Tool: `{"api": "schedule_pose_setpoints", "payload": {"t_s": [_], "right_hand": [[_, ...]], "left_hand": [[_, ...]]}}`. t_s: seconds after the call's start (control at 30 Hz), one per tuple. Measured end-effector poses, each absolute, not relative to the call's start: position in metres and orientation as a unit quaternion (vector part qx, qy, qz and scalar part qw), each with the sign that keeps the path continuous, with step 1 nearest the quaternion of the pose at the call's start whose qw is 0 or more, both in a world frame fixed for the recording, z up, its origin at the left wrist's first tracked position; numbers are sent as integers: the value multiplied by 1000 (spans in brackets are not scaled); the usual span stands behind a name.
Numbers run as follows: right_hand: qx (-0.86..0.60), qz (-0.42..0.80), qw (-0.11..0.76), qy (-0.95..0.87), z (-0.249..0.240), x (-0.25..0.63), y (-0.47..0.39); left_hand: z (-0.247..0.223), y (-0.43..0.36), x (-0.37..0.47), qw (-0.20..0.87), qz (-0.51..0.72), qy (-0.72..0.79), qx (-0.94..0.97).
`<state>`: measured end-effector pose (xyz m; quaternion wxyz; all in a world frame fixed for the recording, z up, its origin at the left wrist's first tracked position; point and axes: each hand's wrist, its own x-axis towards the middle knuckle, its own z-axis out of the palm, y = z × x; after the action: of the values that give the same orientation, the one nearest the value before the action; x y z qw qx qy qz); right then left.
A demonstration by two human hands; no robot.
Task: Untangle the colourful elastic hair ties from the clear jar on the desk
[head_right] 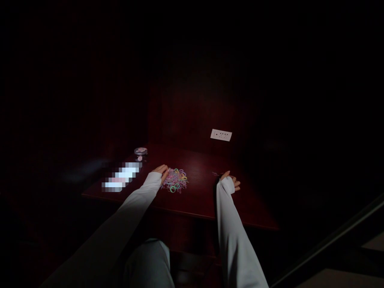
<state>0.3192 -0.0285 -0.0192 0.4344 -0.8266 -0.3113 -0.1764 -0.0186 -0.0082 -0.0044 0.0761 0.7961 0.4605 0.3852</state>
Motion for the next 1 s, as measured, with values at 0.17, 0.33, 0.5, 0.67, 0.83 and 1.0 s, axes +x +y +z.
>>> {"api": "schedule_pose_setpoints", "payload": {"t_s": [0.17, 0.33, 0.5, 0.67, 0.83, 1.0], "right_hand": [[-844, -170, 424, -280, -23, 321, -23], [-821, -136, 462, -305, -26, 321, -21], [-823, -143, 476, -275, -22, 319, -24], [-817, -113, 478, -302, -21, 317, -26], [-795, -99, 515, -307, -24, 317, -22], [-779, -64, 515, -353, -14, 319, -25]], "left_hand": [[-5, -7, -18, 79, 386, 467, 792], [-6, -6, -18, 79, 398, 456, 792], [-8, -6, -17, 70, 407, 458, 787], [-7, -6, -18, 66, 390, 471, 788], [-5, -5, -21, 69, 377, 499, 777], [-4, -6, -21, 59, 360, 504, 783]]}}
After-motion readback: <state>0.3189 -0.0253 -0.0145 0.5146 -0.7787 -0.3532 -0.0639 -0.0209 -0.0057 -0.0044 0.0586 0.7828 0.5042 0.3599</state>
